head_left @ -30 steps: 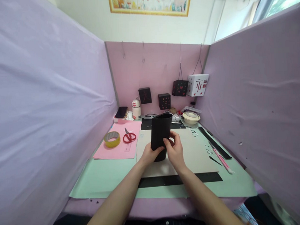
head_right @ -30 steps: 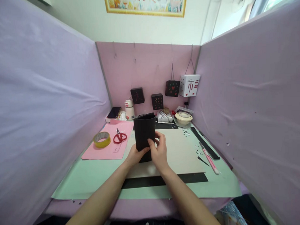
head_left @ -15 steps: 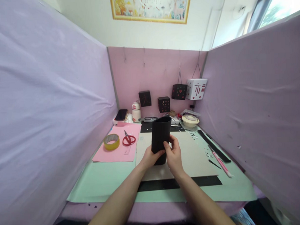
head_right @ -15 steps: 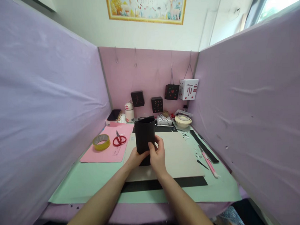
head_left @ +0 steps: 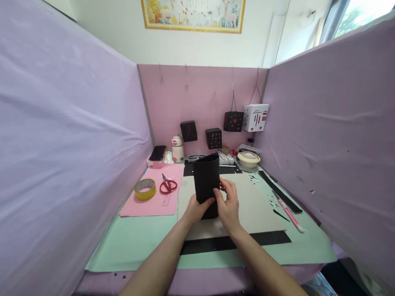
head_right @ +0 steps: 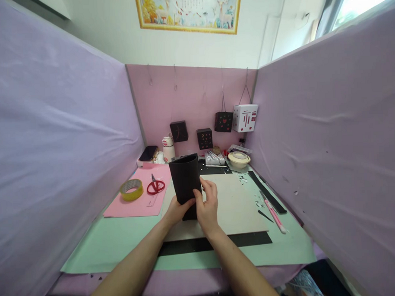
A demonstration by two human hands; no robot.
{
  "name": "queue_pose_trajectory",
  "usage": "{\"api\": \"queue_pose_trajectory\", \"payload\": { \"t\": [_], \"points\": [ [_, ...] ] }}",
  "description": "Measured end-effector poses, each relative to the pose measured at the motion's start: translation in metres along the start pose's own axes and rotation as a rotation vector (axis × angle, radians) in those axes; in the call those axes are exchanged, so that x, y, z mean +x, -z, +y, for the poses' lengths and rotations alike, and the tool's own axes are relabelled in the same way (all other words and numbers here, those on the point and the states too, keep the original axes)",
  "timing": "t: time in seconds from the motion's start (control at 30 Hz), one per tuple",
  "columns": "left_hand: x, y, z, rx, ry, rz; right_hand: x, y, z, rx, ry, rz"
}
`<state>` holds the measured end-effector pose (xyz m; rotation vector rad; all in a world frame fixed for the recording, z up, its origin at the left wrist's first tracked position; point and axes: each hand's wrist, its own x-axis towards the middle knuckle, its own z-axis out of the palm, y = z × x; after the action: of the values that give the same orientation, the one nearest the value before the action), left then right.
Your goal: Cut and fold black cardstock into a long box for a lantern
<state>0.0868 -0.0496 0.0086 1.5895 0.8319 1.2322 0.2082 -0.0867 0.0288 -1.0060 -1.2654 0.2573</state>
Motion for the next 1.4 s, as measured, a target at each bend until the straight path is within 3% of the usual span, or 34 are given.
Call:
{"api": "queue_pose_trajectory", "payload": {
  "t": [0.13,0.4,0.47,0.63,0.8,1.0,1.17,1.27,1.4],
  "points": [
    [-0.001,-0.001,0.001,-0.095,0.039,0.037,-0.005,-0.005,0.007,-0.046,0.046,-0.129],
    [0.0,-0.005,-0.008,-0.301,0.102,0.092,-0.001,-0.007,0.01,-0.075,0.003,-0.394],
    [0.001,-0.004,-0.009,-0.364,0.128,0.126,0.002,-0.004,0.01,-0.073,0.012,-0.372],
    [0.005,-0.001,-0.004,-0.514,0.164,0.22,0.002,0.002,0.013,-0.113,0.038,-0.123],
    [0.004,0.0,0.005,-0.606,0.198,0.233,-0.004,-0.002,0.015,-0.092,0.074,-0.13],
    [0.001,-0.002,0.008,-0.664,0.208,0.133,-0.004,-0.003,0.013,-0.089,0.042,-0.102],
    [0.001,-0.003,0.005,-0.661,0.213,0.163,-0.005,-0.003,0.016,-0.071,0.003,-0.123],
    [0.002,-0.001,0.003,-0.709,0.231,0.093,-0.003,-0.003,0.019,-0.007,-0.096,-0.152],
    [0.004,0.004,-0.001,-0.824,0.385,0.056,0.003,0.0,0.025,0.115,-0.321,-0.191]
  ]
}}
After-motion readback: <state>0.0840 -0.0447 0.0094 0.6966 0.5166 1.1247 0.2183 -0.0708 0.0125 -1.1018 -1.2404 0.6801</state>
